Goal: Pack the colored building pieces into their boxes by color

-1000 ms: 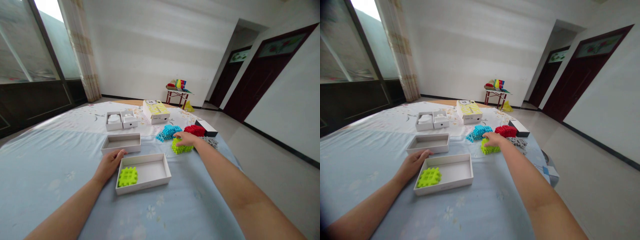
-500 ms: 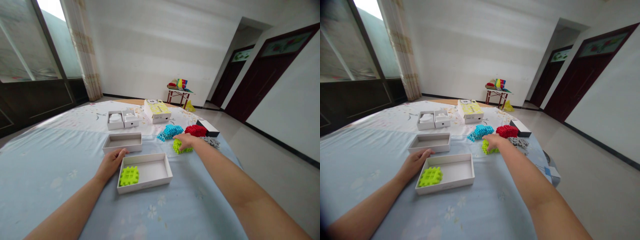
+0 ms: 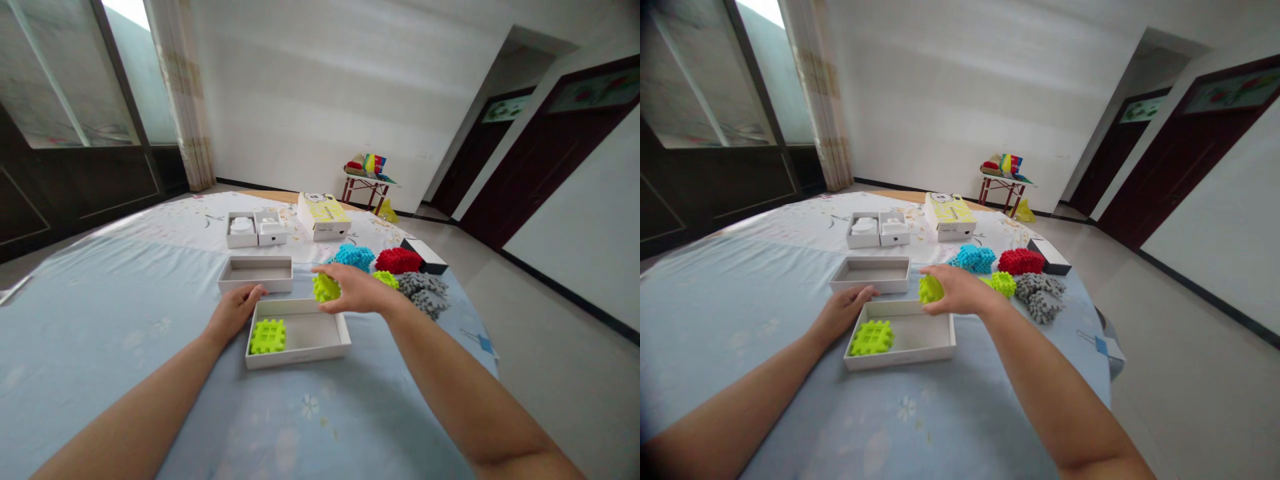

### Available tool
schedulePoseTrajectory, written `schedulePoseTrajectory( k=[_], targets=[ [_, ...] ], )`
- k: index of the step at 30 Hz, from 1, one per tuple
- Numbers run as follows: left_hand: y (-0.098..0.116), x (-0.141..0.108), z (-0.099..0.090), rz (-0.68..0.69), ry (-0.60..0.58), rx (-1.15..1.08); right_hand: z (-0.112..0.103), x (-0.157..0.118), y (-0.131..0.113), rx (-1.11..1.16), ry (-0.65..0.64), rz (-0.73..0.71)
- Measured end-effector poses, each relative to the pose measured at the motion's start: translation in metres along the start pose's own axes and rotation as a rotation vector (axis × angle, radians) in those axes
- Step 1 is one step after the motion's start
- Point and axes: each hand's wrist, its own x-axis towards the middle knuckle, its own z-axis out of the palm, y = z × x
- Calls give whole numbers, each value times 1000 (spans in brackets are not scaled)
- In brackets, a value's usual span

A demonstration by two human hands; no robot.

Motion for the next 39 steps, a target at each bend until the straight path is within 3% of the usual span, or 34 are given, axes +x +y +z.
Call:
schedulePoseTrajectory(
  k=[3, 8, 16, 27, 39],
  targets=[
    [-1, -1, 1, 10, -1, 11, 19, 8, -26, 20, -144, -76],
    [1, -1, 0, 35, 13, 46, 45, 20, -31, -67, -312, 0],
    [3, -1, -1, 49, 15, 11, 46, 24, -26, -39, -411, 11],
    [9, -5, -4, 97, -104, -62, 57, 7, -20, -34, -288, 46],
    [7, -4, -3, 138, -63, -9, 65, -2, -21, 1, -219, 7]
  ],
)
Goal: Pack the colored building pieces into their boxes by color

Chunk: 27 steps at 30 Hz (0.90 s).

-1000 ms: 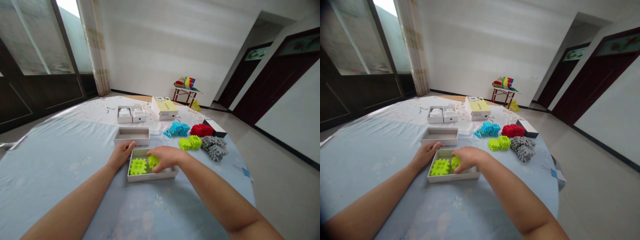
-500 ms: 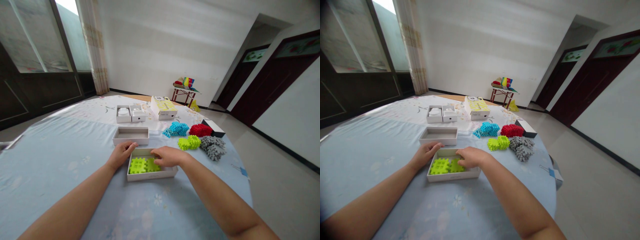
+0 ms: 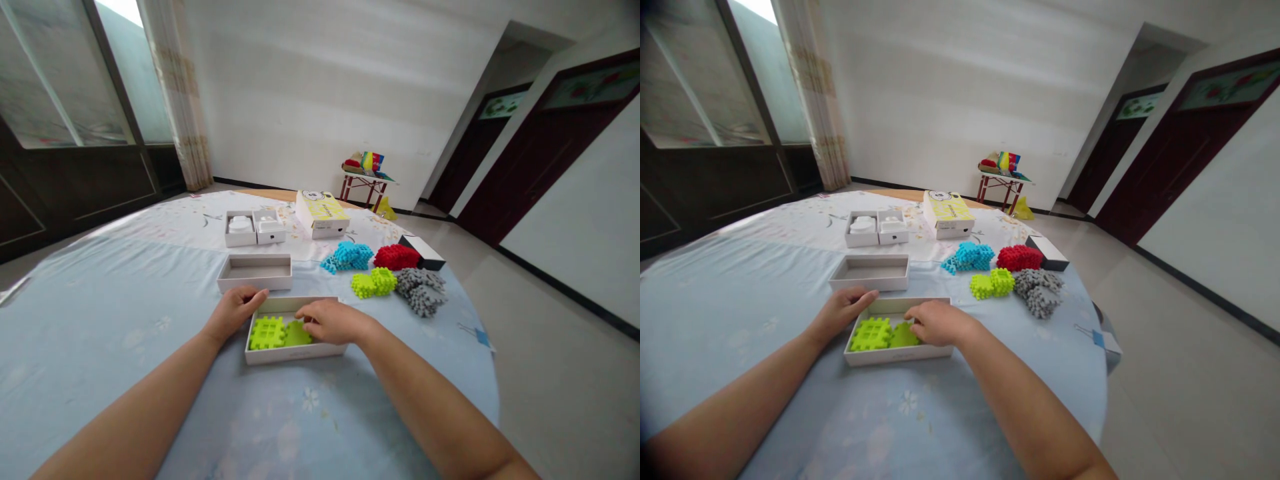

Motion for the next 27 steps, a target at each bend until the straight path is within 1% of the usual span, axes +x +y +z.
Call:
schedulePoseTrajectory(
  k=[5, 9, 11, 13, 15, 16, 17, 19, 22, 24, 27],
  targets=[
    [4, 0, -2, -14, -4, 6, 4, 5, 2, -43, -1, -54],
    [2, 0, -1, -36, -12, -5, 2, 2, 2, -6, 17, -70],
    [0, 0, -1, -43, -12, -11, -6, -5, 7, 55, 103, -43],
    [-1, 1, 0, -46, -12, -15, -18, -14, 18, 116, 244, 8],
    [-2, 1, 0, -42, -12, -12, -31, -23, 37, 125, 362, 67],
    [-3, 1, 0, -38, -10, -8, -37, -28, 48, 104, 401, 108],
    [-3, 1, 0, -33, -9, -4, -42, -31, 61, 62, 407, 159],
    [-5, 1, 0, -23, -5, 3, -50, -37, 85, -43, 358, 255],
    [-6, 2, 0, -9, -5, 7, -53, -38, 112, -214, 181, 384],
    [-5, 2, 0, -9, -2, 0, -53, -34, 121, -308, 55, 452],
    [-3, 2, 0, -23, -3, -10, -51, -24, 126, -405, -105, 488]
  ],
)
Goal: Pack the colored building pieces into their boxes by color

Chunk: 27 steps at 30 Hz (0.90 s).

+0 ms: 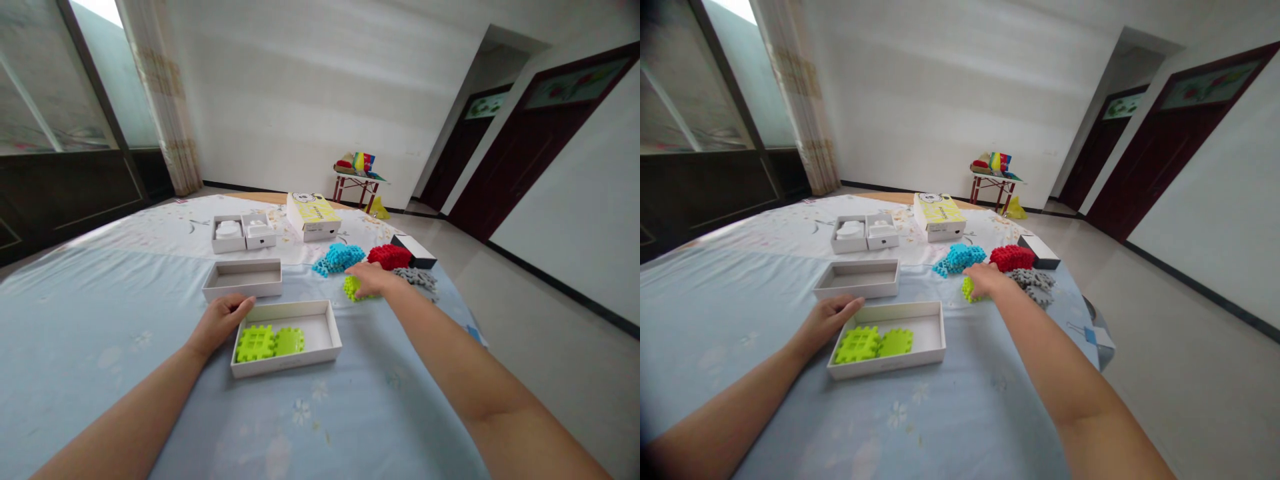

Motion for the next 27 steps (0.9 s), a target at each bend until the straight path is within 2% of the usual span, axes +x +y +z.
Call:
schedulePoseTrajectory(
  k=[6, 9, 13, 17, 20, 23, 27],
  targets=[
    [-1, -1, 0, 6, -10, 22, 2, 19, -3, -99, -134, 6],
    [-2, 0, 0, -2, -15, 26, 5, 23, -2, -79, -146, 24],
    [-2, 0, 1, -8, -33, 12, 7, 19, -2, -16, -35, 13],
    [-1, 0, 1, -3, -15, -3, -4, 4, -6, 94, 116, -46],
    [1, 0, 1, -18, -13, -20, -19, -13, -24, 268, 233, -154],
    [3, 0, 1, -24, -20, -35, -33, -33, -55, 428, 314, -294],
    [3, -1, 1, -28, -20, -29, -43, -48, -98, 483, 226, -474]
  ],
)
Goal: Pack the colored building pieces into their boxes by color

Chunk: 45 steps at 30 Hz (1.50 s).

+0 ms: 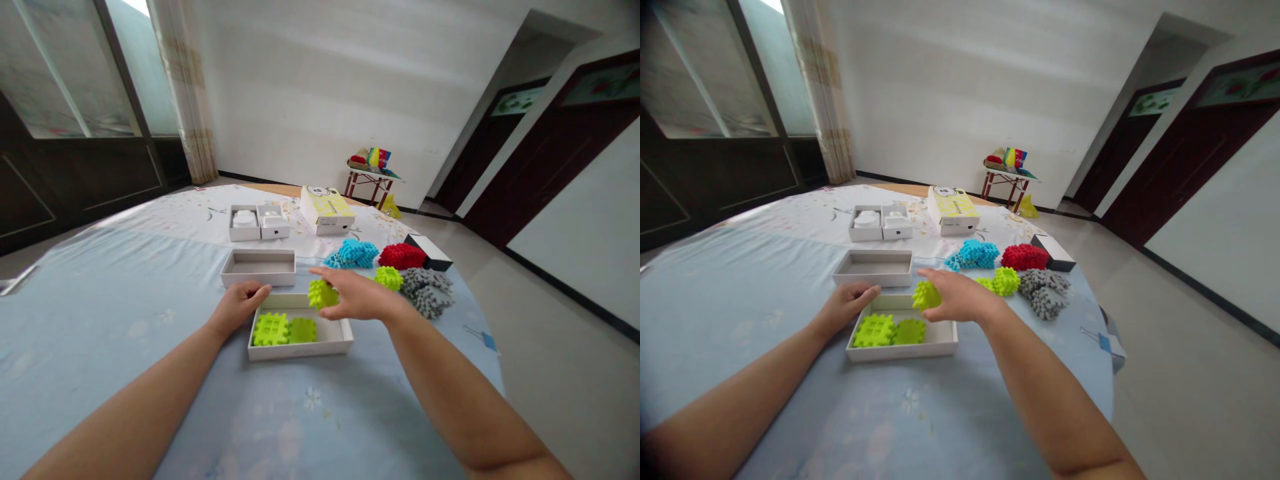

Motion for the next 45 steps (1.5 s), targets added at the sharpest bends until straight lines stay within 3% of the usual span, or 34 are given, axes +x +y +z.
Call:
schedulePoseTrajectory(
  k=[5, 10, 15, 19, 24, 34, 45],
  targets=[
    [-3, 0, 1, 17, 13, 7, 17, 15, -18, -12, -229, -35],
    [-3, 0, 1, 27, 36, 16, 25, 23, -17, 17, -312, 4],
    [-3, 0, 1, 22, 37, 3, 27, 17, -7, 143, -267, 16],
    [-3, 0, 1, 27, 31, 10, 29, 6, -3, 82, -171, 87],
    [-2, 0, 0, 30, 28, 34, 32, -2, -9, 41, -175, 131],
    [1, -1, 0, 20, 46, 58, 47, 3, -12, 109, -16, 194],
    [-3, -1, 1, 29, 51, 65, 47, 1, -13, -12, -78, 140]
  ],
)
